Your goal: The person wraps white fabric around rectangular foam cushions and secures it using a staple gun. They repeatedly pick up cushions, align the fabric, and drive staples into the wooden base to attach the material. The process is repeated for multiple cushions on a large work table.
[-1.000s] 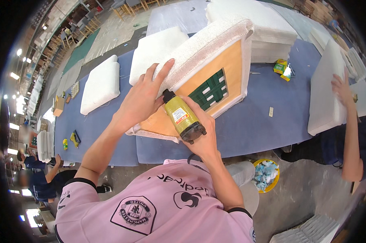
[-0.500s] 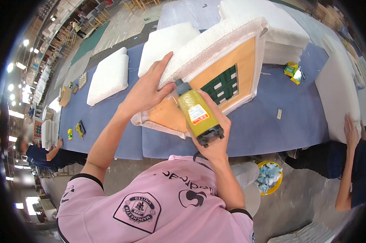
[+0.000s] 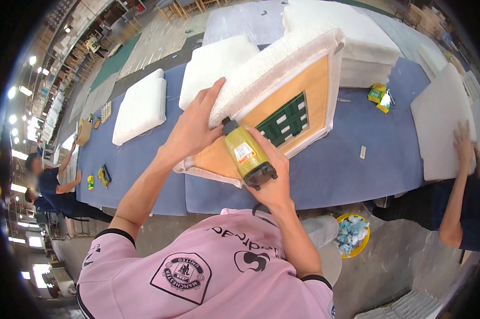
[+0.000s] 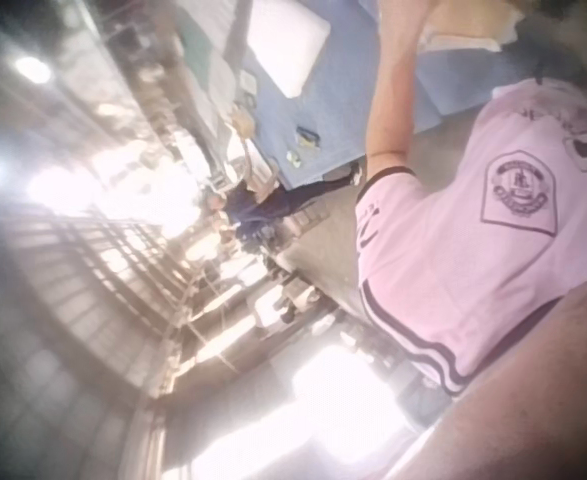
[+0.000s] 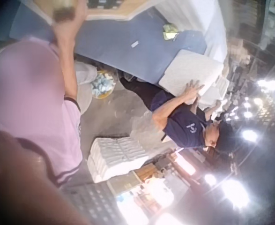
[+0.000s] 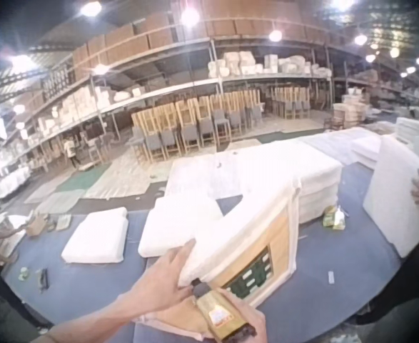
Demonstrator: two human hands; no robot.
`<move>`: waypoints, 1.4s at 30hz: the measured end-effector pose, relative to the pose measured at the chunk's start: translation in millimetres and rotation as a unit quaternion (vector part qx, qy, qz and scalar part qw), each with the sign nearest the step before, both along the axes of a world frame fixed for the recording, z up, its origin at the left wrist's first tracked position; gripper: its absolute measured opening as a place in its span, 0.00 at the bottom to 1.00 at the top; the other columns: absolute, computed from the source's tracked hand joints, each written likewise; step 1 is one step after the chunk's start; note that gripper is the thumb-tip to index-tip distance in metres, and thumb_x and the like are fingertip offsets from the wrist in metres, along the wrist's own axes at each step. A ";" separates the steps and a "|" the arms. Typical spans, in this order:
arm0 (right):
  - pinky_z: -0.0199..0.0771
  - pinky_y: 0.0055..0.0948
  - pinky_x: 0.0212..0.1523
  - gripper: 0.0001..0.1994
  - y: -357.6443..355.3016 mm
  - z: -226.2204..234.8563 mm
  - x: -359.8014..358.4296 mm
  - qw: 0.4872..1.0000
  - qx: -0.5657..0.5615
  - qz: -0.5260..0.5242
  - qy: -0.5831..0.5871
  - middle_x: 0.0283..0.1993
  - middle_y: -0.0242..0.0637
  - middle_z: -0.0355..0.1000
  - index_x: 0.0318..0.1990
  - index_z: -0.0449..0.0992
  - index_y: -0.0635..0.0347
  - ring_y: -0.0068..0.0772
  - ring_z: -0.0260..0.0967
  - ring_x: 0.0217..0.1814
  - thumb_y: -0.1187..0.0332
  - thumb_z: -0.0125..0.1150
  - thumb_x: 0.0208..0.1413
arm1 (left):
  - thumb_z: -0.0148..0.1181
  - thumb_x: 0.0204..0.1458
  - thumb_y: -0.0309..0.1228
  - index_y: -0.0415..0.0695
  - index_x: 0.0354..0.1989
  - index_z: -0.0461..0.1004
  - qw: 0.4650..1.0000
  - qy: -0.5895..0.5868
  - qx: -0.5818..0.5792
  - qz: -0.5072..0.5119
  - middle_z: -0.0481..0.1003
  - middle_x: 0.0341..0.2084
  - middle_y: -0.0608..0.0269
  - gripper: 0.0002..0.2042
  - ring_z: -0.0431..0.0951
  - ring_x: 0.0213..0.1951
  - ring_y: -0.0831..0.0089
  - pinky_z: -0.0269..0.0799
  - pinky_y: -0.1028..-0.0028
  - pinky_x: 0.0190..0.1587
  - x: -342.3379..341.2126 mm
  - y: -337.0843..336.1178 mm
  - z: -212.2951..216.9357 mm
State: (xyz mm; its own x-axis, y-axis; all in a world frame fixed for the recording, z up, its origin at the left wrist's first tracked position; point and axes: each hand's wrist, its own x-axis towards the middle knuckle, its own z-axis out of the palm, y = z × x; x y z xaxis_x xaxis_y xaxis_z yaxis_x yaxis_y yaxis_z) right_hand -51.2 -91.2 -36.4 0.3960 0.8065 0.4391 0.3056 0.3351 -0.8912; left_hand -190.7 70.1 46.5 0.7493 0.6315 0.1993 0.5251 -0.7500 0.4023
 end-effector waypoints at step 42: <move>0.80 0.50 0.62 0.33 75.0 -65.1 308.6 0.909 0.021 -0.129 0.396 0.72 0.46 0.68 0.73 0.64 0.60 0.49 0.74 0.66 0.44 0.45 0.73 | 0.63 0.51 0.43 0.46 0.60 0.78 0.947 -0.310 0.023 -0.081 0.72 0.66 0.44 0.27 0.75 0.63 0.42 0.74 0.52 0.62 -86.4 -78.5 -62.9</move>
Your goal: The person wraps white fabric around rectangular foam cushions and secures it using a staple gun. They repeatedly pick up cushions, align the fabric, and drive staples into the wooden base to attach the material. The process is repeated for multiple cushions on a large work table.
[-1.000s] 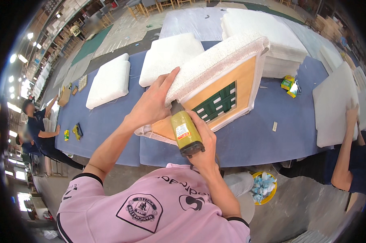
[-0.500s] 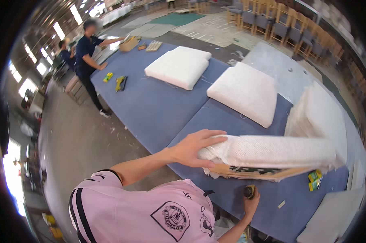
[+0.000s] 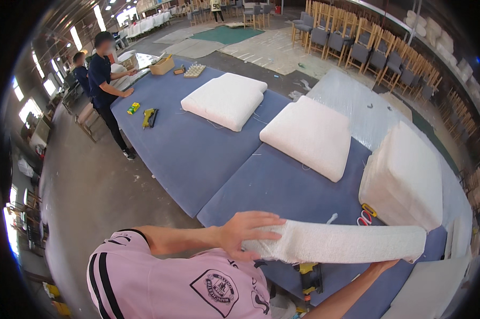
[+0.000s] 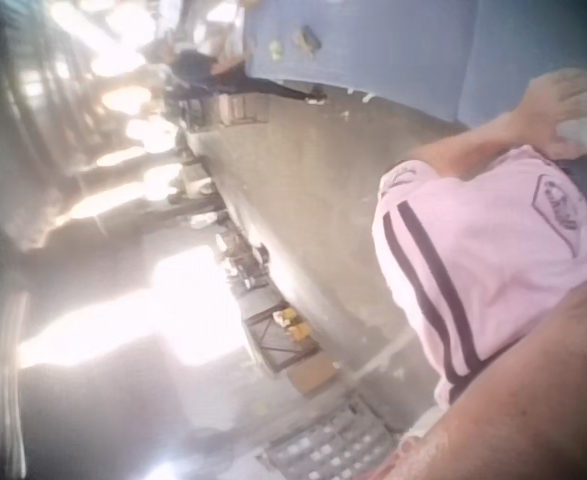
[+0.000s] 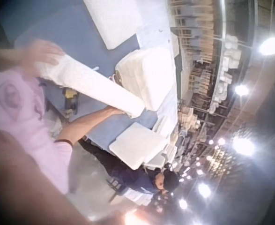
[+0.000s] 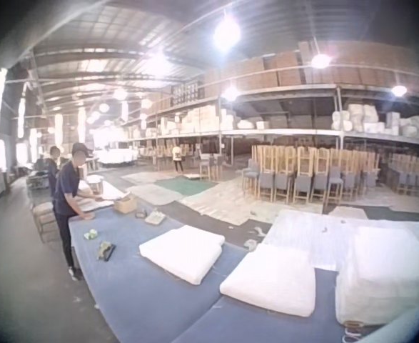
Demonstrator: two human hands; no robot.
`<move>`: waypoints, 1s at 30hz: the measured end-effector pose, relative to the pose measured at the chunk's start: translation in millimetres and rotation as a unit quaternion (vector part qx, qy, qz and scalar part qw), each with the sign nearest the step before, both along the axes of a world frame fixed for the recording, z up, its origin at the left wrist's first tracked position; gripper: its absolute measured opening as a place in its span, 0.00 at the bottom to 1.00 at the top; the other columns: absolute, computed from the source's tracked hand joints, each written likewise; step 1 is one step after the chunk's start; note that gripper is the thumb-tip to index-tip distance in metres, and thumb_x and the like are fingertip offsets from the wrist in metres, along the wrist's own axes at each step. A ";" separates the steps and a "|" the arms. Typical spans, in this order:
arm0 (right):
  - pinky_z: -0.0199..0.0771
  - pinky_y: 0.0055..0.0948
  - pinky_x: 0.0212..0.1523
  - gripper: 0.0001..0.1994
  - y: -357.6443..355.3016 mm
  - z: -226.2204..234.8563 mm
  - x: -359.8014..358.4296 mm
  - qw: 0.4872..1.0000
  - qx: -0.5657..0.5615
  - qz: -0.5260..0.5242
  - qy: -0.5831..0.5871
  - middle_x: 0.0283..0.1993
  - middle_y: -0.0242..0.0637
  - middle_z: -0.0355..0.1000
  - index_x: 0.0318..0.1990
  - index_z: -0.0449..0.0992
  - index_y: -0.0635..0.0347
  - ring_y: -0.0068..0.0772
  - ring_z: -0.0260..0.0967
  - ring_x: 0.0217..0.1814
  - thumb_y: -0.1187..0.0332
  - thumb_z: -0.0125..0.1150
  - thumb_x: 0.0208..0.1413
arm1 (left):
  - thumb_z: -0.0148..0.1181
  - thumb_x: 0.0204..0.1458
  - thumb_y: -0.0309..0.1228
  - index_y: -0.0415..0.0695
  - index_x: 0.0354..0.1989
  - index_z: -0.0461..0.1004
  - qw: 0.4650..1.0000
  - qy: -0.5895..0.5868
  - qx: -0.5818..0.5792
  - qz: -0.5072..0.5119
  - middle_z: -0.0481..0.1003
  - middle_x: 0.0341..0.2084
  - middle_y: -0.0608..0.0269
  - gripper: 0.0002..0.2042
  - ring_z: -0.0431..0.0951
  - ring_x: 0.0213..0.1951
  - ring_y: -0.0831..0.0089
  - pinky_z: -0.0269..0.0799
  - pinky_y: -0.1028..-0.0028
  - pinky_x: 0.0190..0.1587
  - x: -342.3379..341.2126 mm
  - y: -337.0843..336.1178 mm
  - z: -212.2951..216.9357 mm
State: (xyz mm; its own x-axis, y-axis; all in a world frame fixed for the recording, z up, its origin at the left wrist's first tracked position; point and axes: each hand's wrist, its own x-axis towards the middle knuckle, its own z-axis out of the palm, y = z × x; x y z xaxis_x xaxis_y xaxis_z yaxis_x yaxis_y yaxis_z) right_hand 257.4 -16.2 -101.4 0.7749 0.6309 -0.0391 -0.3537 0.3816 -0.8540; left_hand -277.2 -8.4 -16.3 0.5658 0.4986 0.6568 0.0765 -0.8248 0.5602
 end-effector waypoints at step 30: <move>0.60 0.20 0.16 0.26 -68.1 82.9 -276.7 0.944 -0.203 0.208 -0.158 0.12 0.29 0.69 0.18 0.80 0.65 0.17 0.63 0.13 0.56 0.66 0.68 | 0.76 0.40 0.32 0.48 0.72 0.67 0.979 0.184 0.024 0.085 0.67 0.68 0.53 0.44 0.72 0.61 0.50 0.69 0.54 0.62 92.2 26.5 1.2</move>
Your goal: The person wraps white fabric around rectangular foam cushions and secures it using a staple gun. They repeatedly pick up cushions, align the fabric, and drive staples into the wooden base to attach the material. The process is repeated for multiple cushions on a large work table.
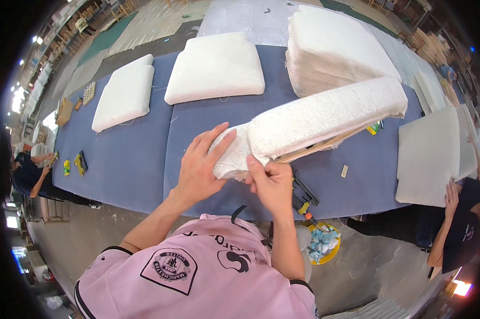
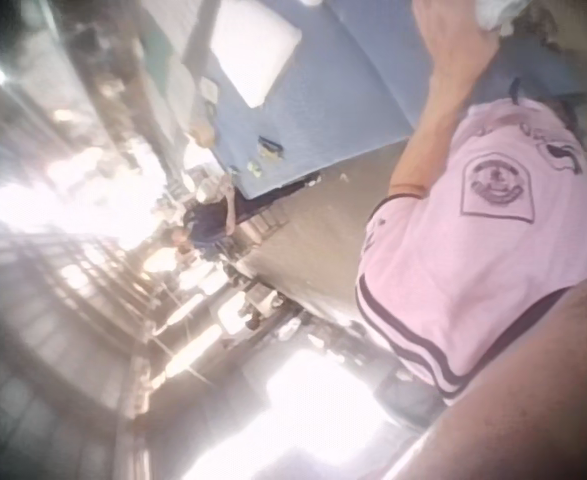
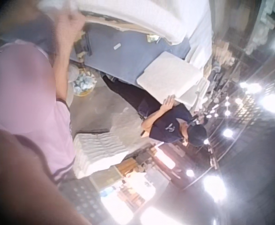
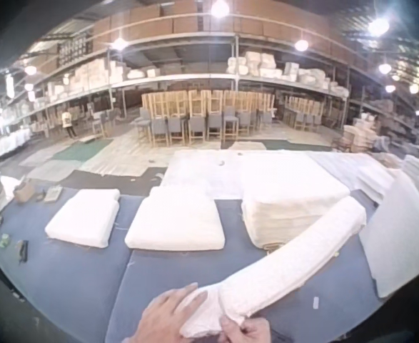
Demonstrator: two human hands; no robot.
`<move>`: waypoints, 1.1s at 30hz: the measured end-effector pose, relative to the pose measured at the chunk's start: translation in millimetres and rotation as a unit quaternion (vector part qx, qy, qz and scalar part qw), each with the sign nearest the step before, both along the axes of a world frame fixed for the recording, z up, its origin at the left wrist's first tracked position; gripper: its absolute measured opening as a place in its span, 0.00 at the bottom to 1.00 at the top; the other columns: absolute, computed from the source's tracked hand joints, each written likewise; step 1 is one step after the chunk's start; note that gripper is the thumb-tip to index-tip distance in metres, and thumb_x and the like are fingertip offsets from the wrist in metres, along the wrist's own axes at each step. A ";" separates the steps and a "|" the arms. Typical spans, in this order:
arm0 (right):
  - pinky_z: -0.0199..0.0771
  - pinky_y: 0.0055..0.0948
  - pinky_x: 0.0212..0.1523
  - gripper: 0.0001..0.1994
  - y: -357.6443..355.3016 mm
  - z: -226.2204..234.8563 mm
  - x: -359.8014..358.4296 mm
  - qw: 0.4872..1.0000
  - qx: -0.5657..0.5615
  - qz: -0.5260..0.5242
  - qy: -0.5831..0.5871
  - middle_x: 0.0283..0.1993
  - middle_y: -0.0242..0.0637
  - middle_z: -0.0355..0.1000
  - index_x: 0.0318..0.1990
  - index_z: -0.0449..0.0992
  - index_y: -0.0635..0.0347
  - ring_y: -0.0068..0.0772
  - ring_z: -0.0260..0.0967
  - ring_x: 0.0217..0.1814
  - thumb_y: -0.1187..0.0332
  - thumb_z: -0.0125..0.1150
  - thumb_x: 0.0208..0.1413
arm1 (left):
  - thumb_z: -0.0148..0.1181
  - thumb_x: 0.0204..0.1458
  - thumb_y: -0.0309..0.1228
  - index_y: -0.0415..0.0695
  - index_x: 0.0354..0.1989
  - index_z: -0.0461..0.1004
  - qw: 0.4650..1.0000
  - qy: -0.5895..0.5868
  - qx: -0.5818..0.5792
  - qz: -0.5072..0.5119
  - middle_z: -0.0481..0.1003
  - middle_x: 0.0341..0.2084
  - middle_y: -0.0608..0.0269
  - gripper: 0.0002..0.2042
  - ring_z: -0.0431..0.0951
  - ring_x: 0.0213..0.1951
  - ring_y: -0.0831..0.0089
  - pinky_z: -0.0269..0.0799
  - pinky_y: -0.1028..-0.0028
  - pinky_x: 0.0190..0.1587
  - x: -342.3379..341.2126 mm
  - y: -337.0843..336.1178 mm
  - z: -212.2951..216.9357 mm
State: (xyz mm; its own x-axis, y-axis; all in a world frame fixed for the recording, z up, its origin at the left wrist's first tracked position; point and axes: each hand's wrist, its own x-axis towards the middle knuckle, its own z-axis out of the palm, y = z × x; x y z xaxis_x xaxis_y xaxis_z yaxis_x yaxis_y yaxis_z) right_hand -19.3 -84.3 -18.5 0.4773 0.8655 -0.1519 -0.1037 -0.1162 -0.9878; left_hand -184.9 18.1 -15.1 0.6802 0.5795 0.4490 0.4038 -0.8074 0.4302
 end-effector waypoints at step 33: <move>0.64 0.21 0.16 0.15 40.2 -30.5 12.1 0.986 0.154 0.014 0.065 0.22 0.33 0.74 0.40 0.79 0.68 0.20 0.67 0.16 0.61 0.59 0.72 | 0.64 0.52 0.37 0.27 0.72 0.59 0.964 0.226 0.137 0.017 0.56 0.74 0.34 0.40 0.58 0.73 0.34 0.55 0.47 0.74 46.5 -0.4 21.7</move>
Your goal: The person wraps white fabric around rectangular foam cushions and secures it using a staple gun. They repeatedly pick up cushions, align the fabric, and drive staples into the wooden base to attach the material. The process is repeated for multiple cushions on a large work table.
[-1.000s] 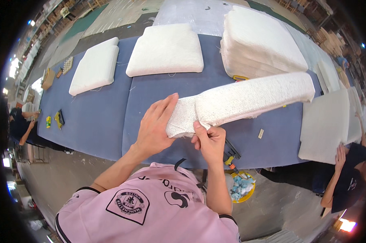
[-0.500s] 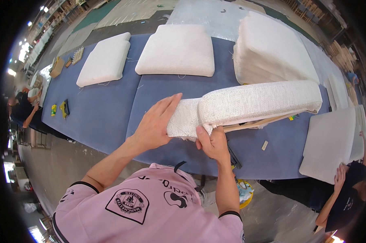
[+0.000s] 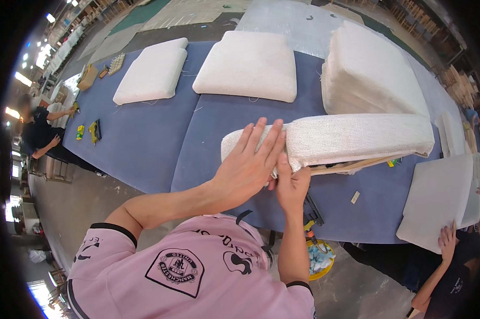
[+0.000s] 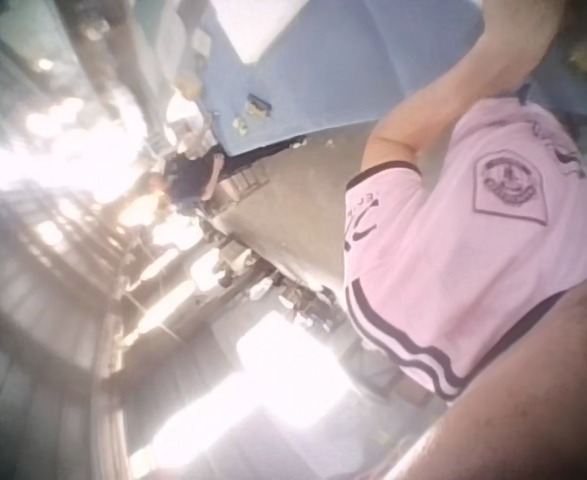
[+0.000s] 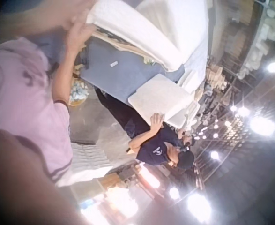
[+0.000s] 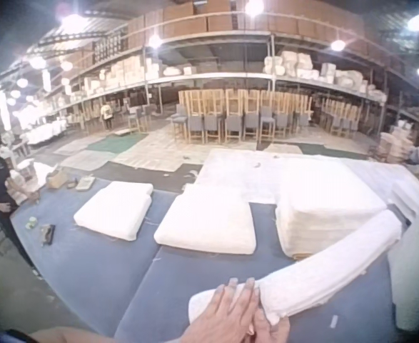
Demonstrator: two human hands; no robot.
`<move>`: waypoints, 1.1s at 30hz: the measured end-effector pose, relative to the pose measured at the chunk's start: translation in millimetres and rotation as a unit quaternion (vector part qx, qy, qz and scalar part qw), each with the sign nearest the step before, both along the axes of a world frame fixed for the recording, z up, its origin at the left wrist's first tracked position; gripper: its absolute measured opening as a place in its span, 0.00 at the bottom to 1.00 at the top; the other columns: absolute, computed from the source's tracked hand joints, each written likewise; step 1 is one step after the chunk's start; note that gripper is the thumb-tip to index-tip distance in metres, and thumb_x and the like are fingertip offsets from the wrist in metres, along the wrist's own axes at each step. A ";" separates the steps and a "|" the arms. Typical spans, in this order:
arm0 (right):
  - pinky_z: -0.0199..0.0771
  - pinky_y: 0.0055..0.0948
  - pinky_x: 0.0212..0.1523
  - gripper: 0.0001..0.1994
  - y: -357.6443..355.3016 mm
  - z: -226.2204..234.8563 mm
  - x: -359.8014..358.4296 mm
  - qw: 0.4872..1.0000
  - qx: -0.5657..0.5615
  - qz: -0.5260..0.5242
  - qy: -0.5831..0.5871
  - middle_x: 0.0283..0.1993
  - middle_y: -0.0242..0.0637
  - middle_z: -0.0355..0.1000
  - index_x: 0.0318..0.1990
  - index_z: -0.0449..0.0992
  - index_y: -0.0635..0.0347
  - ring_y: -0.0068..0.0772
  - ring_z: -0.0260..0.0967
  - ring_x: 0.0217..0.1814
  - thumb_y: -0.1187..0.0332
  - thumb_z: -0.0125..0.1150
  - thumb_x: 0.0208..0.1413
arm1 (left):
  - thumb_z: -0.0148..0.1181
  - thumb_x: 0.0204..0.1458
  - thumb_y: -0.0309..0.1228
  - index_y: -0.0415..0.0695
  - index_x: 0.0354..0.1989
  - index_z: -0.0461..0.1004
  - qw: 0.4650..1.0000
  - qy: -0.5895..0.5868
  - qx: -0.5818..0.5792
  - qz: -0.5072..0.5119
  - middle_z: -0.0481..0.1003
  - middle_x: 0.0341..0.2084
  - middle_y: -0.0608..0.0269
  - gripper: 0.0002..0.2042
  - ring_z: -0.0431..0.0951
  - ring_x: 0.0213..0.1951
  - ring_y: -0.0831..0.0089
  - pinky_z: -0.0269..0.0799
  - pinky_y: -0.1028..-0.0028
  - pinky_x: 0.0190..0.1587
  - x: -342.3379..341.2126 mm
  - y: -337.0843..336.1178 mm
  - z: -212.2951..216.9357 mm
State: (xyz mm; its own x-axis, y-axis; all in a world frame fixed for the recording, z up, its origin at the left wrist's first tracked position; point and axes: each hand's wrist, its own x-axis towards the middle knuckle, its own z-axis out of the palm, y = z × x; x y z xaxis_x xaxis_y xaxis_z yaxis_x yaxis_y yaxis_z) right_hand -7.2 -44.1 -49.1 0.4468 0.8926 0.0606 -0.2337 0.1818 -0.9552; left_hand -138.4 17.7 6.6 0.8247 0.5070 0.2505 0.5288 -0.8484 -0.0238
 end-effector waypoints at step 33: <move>0.55 0.30 0.19 0.28 29.4 -56.9 3.4 0.974 0.194 0.004 -0.118 0.12 0.29 0.61 0.16 0.67 0.61 0.22 0.58 0.14 0.62 0.57 0.73 | 0.51 0.70 0.41 0.33 0.66 0.67 0.986 -0.087 -0.139 0.002 0.75 0.58 0.42 0.25 0.75 0.58 0.41 0.70 0.54 0.61 -2.3 44.4 -1.7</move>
